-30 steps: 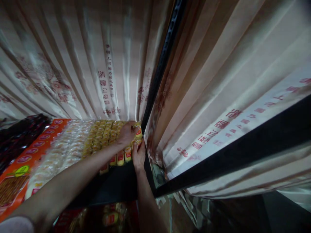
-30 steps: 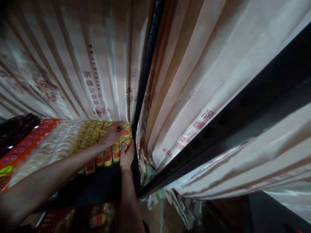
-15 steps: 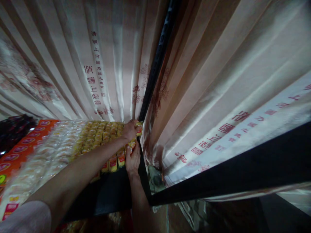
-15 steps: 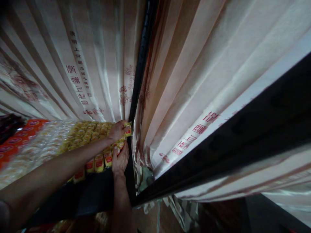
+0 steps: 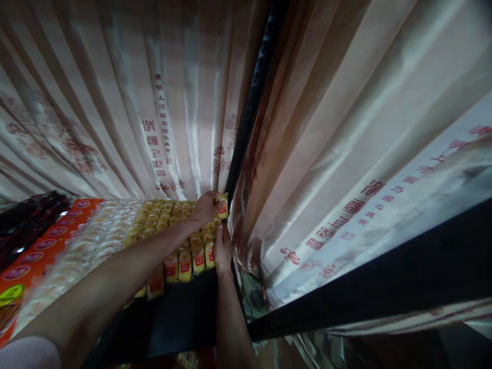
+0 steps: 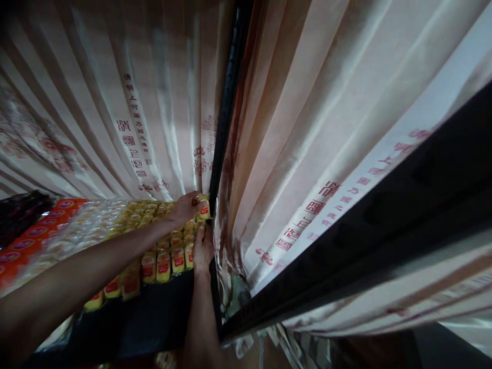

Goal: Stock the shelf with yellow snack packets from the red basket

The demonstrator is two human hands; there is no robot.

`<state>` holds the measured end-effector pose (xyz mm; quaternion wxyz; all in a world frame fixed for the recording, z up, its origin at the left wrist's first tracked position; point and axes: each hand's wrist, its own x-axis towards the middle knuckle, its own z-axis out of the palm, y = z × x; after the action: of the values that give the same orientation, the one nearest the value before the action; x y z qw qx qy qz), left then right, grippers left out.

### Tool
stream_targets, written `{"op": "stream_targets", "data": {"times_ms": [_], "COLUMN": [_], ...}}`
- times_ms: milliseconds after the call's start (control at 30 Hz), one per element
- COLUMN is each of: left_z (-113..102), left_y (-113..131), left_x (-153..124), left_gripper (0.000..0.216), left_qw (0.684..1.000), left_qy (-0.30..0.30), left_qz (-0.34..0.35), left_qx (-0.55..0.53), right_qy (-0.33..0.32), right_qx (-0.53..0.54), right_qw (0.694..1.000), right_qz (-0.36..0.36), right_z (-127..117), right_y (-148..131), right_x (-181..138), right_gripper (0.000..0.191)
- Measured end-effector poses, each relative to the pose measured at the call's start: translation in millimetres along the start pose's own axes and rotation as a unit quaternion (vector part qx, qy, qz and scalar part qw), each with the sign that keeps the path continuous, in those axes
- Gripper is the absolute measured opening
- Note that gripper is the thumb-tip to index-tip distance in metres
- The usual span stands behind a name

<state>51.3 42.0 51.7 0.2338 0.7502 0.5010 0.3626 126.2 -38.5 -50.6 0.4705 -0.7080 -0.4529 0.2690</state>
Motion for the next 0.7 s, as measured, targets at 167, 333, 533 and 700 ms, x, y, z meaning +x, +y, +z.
{"op": "stream_targets", "data": {"times_ms": [167,333,533,700], "left_z": [-4.5,-8.4,-7.0,8.6], "left_y": [-12.0,-26.9,-27.9,-24.0], "left_x": [3.5,7.6,9.1,9.1], "left_gripper": [0.018,0.020,0.022,0.019], "left_qw": [1.000,0.999,1.000,0.999], "left_qy": [0.003,0.010,-0.015,-0.039], "left_qz": [-0.015,-0.013,-0.025,-0.010], "left_qx": [-0.017,-0.033,-0.010,0.019], "right_qy": [-0.028,-0.065,-0.047,-0.029], "right_qx": [0.020,0.062,0.080,0.081], "right_qw": [0.999,0.996,0.995,0.996], "right_qz": [0.008,0.013,0.020,0.009], "right_z": [4.2,10.8,21.9,23.5], "right_y": [1.7,2.5,6.6,6.1], "right_x": [16.4,19.3,18.8,19.7], "right_gripper": [0.068,0.065,0.065,0.062]}}
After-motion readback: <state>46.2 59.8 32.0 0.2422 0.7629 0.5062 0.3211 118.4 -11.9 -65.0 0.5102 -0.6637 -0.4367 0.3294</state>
